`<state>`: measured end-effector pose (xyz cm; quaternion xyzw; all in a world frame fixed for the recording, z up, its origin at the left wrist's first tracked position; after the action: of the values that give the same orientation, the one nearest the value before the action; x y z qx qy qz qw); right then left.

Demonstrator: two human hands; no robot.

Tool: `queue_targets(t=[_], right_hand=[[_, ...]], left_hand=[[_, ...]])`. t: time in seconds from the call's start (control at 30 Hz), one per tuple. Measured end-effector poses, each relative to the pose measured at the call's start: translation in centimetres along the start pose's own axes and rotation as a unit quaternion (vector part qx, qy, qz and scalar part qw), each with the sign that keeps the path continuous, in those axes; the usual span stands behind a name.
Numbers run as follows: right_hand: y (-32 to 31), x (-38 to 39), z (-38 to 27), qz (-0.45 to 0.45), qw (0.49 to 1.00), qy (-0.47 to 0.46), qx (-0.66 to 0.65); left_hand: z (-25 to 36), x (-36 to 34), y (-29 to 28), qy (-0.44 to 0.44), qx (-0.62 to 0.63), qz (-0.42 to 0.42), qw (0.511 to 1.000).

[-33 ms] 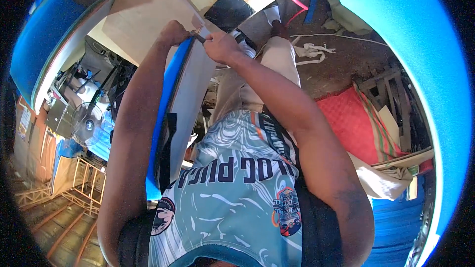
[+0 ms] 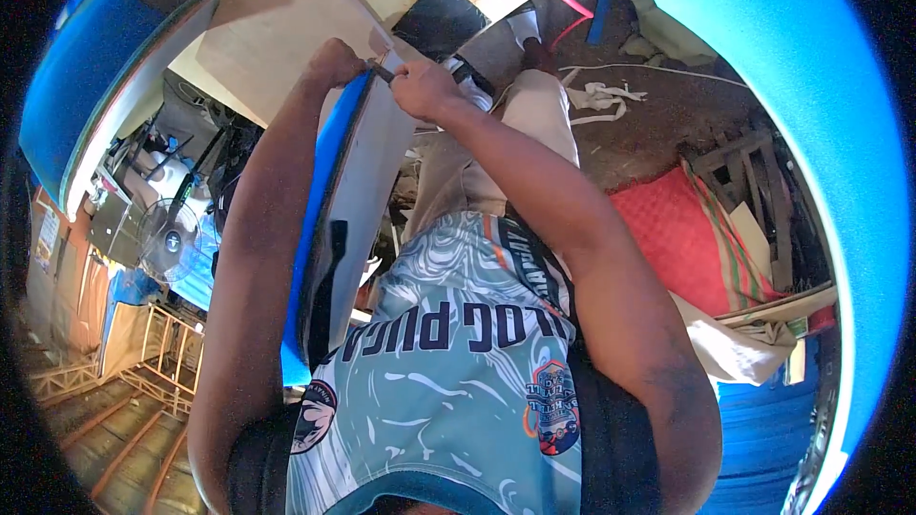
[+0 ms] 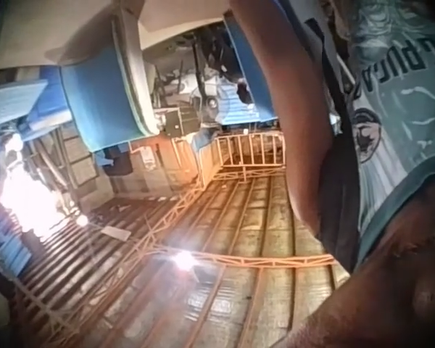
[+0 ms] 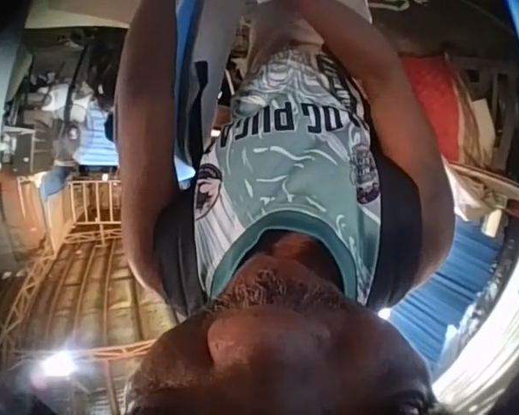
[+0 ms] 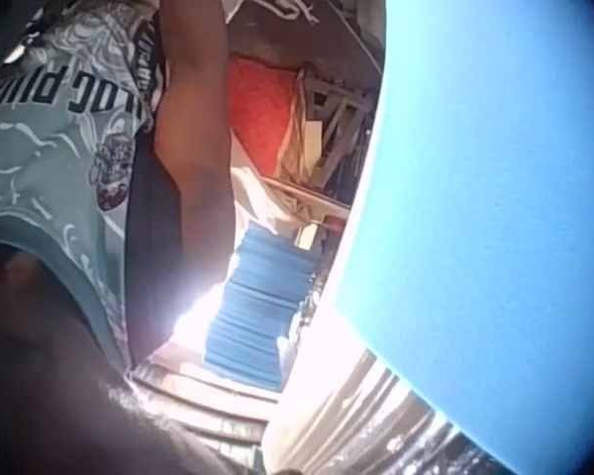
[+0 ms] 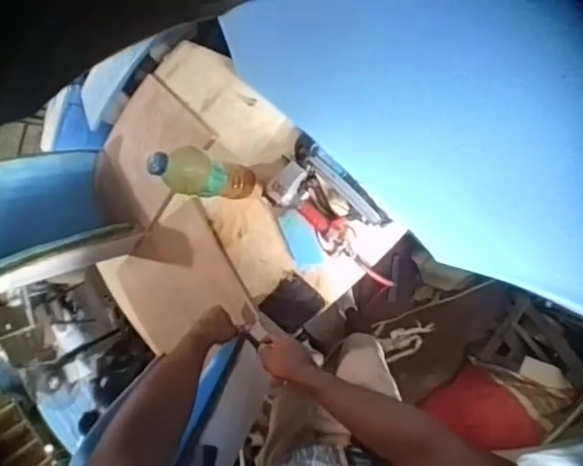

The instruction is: Applying contact glue to a wooden furniture frame and a foam piece, then trimming the foam to fit using a knife.

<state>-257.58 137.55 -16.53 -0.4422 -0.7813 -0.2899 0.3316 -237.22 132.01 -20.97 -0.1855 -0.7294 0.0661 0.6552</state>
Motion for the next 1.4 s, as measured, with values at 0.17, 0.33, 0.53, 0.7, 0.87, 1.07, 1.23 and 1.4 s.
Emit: queue_targets(t=[0.17, 0.33, 0.53, 0.7, 0.87, 1.07, 1.23, 1.4], right_hand=[[-0.2, 0.9, -0.6, -0.025, 0.998, 0.057, 0.004], [-0.3, 1.9, -0.2, -0.008, 0.999, 0.045, -0.013], [0.1, 1.1, -1.1, -0.076, 0.995, 0.053, -0.023], [-1.3, 3.0, -1.3, -0.045, 0.996, 0.037, -0.064], [0.5, -1.5, -1.6, -0.090, 0.994, 0.056, 0.016], [-1.0, 3.9, -2.3, -0.103, 0.993, 0.037, -0.041], [-2.4, 7.2, -3.8, -0.101, 0.989, 0.069, -0.081], [-2.6, 7.5, -2.0, -0.054, 0.998, -0.027, -0.034]], left_hand=[[-0.1, 0.4, -0.5, -0.013, -0.007, 0.010, 1.000], [-0.7, -0.6, 0.4, 0.021, -0.050, 0.030, 0.998], [-2.4, -1.3, 1.4, 0.037, -0.080, 0.022, 0.996], [-0.1, 0.0, 0.0, 0.039, -0.088, 0.049, 0.994], [-0.7, -2.1, 1.7, 0.117, -0.163, 0.052, 0.978], [-1.4, -1.8, 1.4, 0.061, -0.084, 0.028, 0.994], [-1.3, -0.2, -0.1, 0.058, -0.025, -0.021, 0.998], [0.9, 6.7, -4.2, -0.018, 0.092, -0.142, 0.985]])
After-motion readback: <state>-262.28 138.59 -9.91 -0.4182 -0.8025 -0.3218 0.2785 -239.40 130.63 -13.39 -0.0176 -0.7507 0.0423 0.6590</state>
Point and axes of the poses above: each hand's wrist, its own x-axis away from the middle knuckle, its own y-axis out of the palm, z = x × y, the point moved 4 cm from there along -x, towards the middle knuckle, and after that the axes turned 6 degrees about -x, right-handed, at the moved point
